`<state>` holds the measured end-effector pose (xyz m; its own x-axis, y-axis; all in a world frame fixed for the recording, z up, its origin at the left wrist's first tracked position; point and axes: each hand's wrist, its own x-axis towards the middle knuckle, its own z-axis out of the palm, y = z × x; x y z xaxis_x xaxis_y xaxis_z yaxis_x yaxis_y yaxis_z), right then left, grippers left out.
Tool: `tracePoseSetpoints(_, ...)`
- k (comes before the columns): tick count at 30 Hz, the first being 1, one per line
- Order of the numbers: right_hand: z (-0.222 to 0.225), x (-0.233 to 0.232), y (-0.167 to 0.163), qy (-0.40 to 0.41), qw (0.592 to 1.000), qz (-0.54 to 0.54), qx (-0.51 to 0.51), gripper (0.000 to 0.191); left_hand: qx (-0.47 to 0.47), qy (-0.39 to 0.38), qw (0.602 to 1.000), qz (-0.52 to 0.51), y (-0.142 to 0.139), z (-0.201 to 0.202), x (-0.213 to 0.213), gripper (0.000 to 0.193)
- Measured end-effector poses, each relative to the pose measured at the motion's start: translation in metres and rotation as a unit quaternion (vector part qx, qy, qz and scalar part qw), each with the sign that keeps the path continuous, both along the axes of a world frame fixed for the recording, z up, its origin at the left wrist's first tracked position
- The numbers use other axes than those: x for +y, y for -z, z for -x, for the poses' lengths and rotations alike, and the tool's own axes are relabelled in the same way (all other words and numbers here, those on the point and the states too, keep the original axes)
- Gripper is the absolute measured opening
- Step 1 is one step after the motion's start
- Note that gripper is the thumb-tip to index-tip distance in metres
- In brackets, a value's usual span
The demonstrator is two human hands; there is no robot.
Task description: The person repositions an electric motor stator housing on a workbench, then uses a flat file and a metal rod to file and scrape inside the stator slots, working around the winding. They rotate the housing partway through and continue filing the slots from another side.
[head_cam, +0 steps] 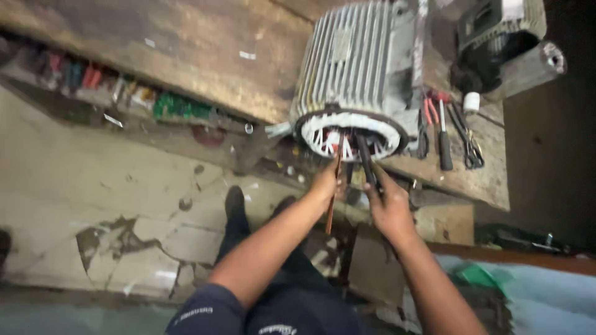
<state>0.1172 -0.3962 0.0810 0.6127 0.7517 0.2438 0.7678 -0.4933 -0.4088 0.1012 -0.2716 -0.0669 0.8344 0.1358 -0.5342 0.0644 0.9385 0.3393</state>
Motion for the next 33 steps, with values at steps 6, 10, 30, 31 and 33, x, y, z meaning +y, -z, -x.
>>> tracePoseSetpoints(6, -0.004, 0.012, -0.010, 0.002, 1.000, 0.003, 0.031, 0.049, -0.016, 0.003, 1.000, -0.012, -0.002, -0.003, 0.005, 0.047)
tracePoseSetpoints(10, -0.002, 0.020, -0.009, 0.004, 0.998, 0.055, 0.010, 0.053, -0.023, 0.000, 1.000, 0.002, -0.006, -0.004, 0.008, 0.047)
tracePoseSetpoints(30, 0.000, 0.004, -0.027, -0.008, 0.999, 0.033, 0.004, 0.047, 0.003, -0.001, 1.000, -0.004, -0.008, -0.002, 0.006, 0.043)
tracePoseSetpoints(31, 0.003, -0.001, -0.027, -0.005, 0.999, 0.041, 0.021, 0.047, 0.011, -0.002, 1.000, -0.022, -0.007, 0.003, 0.003, 0.044)
tracePoseSetpoints(33, 0.009, -0.012, -0.027, -0.004, 0.999, 0.037, 0.036, 0.047, 0.001, -0.005, 1.000, -0.026, -0.005, 0.015, -0.003, 0.044)
